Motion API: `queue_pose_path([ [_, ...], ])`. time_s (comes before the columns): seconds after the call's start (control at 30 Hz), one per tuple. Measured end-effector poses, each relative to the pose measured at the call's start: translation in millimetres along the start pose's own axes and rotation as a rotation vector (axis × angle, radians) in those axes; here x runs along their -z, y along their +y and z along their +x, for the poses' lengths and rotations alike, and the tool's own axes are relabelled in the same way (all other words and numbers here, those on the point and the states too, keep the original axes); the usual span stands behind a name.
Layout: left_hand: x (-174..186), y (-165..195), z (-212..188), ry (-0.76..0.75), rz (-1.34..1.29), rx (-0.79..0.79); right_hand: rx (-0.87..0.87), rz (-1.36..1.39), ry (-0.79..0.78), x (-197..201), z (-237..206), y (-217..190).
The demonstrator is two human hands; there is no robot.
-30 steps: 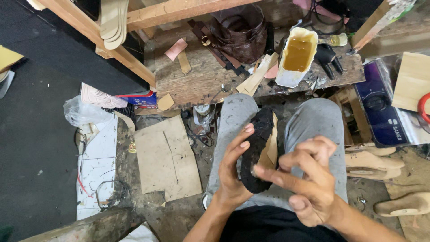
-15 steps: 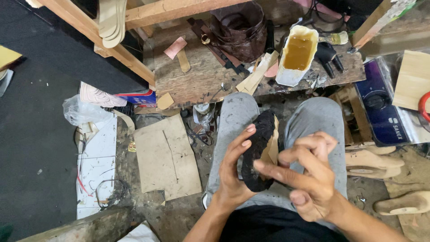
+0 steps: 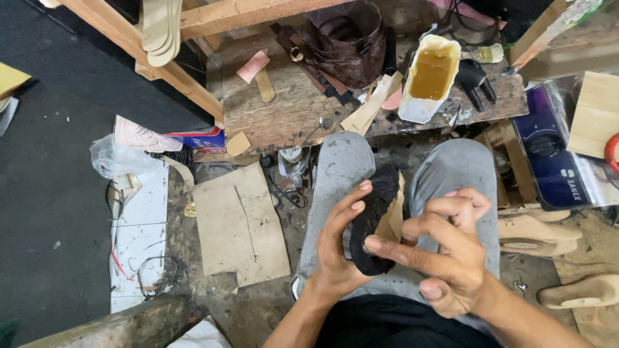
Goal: The person sits on the floor holding a black shoe upper with a flat insole board and spreads yellow glue over the sole area with a finger, dipping into a glue container on the bench. They briefly reach to a shelf of finished shoes, then continue smoothing glue over the sole edge and surface.
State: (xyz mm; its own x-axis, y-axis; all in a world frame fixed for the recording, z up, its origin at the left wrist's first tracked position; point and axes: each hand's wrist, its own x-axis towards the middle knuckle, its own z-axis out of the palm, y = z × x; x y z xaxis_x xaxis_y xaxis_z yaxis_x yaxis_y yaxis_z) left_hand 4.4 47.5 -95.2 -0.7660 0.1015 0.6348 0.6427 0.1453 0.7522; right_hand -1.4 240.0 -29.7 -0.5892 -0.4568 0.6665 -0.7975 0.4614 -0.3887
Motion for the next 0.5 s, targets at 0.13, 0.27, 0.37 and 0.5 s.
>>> queue_pose_path([
  [0.13,2,2,-1,-0.025,0.019,0.021,0.064,-0.083,0.047,-1,-2,4],
  [0.27,3,2,-2,-0.07,0.01,0.048,0.156,-0.188,0.05,2,-1,10],
  [0.37,0,3,-3,-0.049,-0.029,0.093,0.19,-0.229,0.063,4,1,14],
  [0.5,0,5,-5,-0.079,-0.148,0.11,0.13,-0.178,0.057,4,4,15],
])
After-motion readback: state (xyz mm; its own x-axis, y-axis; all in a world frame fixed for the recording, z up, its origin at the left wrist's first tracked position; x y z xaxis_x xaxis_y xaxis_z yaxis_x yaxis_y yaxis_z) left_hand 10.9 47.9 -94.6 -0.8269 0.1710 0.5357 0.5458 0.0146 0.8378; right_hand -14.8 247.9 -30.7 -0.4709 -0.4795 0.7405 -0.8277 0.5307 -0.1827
